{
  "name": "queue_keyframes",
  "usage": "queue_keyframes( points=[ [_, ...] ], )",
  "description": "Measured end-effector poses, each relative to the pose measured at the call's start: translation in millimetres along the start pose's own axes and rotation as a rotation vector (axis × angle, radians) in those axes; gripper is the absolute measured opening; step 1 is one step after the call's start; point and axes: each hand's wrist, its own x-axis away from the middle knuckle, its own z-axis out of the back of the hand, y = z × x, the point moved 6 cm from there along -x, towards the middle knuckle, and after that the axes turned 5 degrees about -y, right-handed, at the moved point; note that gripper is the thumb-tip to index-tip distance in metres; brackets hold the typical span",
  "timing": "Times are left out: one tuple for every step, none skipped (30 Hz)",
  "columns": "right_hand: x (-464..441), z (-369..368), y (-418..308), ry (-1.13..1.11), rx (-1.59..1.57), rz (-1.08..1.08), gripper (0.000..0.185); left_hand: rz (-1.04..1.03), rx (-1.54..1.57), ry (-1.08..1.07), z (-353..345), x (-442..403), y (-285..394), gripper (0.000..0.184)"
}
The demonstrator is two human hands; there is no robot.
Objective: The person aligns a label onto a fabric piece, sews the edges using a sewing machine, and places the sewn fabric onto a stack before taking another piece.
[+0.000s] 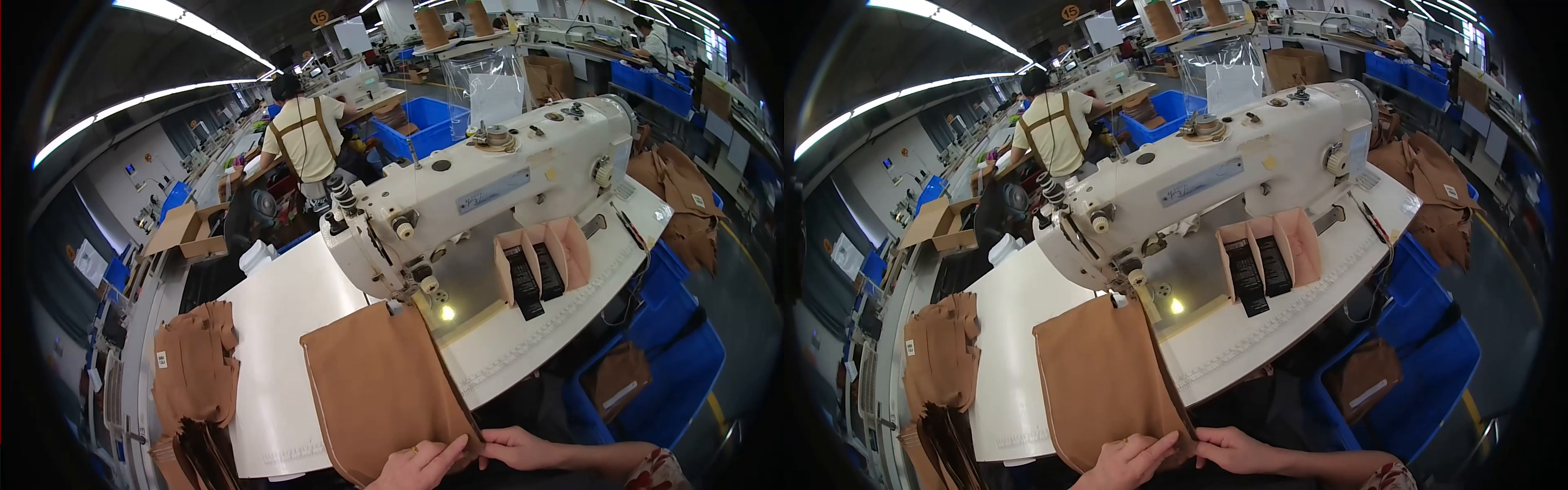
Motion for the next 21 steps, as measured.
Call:
queue_keyframes(
  points=[
    [1, 0, 0, -0.003, 0.008, 0.021, 0.024, -0.019, 0.005, 0.007, 0, -2, 2, 0.044],
    [2, 0, -1, -0.006, 0.016, 0.042, 0.023, -0.036, 0.010, 0.014, 0, -3, 4, 0.044],
    [3, 1, 2, -0.013, 0.052, 0.017, 0.024, -0.052, 0.015, 0.020, 0, -4, 6, 0.044],
    [3, 4, 5, -0.022, 0.087, -0.008, 0.024, -0.058, 0.012, -0.008, -2, -3, 7, 0.043],
    [2, 5, 6, -0.032, 0.124, -0.033, 0.025, -0.063, 0.008, -0.036, -5, -1, 7, 0.043],
    [3, 5, 5, -0.036, 0.077, -0.050, 0.026, -0.068, 0.004, -0.062, -7, 0, 7, 0.042],
    [3, 4, -2, -0.040, 0.030, -0.069, 0.028, -0.071, -0.008, -0.063, -6, 0, 8, 0.041],
    [4, 4, -9, -0.044, -0.016, -0.088, 0.030, -0.073, -0.020, -0.064, -4, -1, 10, 0.040],
    [3, 5, -15, -0.016, 0.052, -0.090, 0.034, -0.072, -0.033, -0.064, -4, -1, 12, 0.040],
    [2, 5, -22, 0.010, 0.121, -0.092, 0.037, -0.063, -0.049, -0.063, -4, 0, 13, 0.040],
    [1, 7, -27, 0.037, 0.190, -0.094, 0.041, -0.053, -0.065, -0.062, -5, 1, 14, 0.041],
    [-2, 9, -26, 0.012, 0.252, -0.132, 0.044, -0.045, -0.081, -0.062, -7, 1, 15, 0.042],
    [-6, 12, -24, -0.012, 0.313, -0.170, 0.048, -0.041, -0.075, 0.006, -4, 1, 17, 0.043],
    [-8, 14, -24, -0.036, 0.373, -0.207, 0.051, -0.037, -0.069, 0.073, -2, 1, 20, 0.045],
    [-10, 12, -36, -0.043, 0.447, -0.088, 0.053, -0.035, -0.063, 0.140, 1, 2, 23, 0.046],
    [-10, 11, -39, -0.067, 0.381, -0.155, 0.053, -0.025, -0.081, 0.157, 3, 0, 25, 0.047],
    [-11, 9, -42, -0.091, 0.315, -0.222, 0.053, -0.014, -0.100, 0.174, 6, -1, 26, 0.048],
    [-10, 7, -42, -0.116, 0.248, -0.288, 0.053, -0.004, -0.119, 0.193, 7, -2, 28, 0.049],
    [-11, 9, -35, -0.123, 0.219, -0.331, 0.050, 0.001, -0.182, 0.201, 5, -1, 29, 0.048],
    [-11, 9, -33, -0.113, 0.200, -0.338, 0.050, 0.007, -0.247, 0.210, 1, 2, 29, 0.046],
    [-10, 8, -33, -0.105, 0.181, -0.345, 0.050, 0.016, -0.312, 0.218, -1, 4, 29, 0.044]
  ],
)
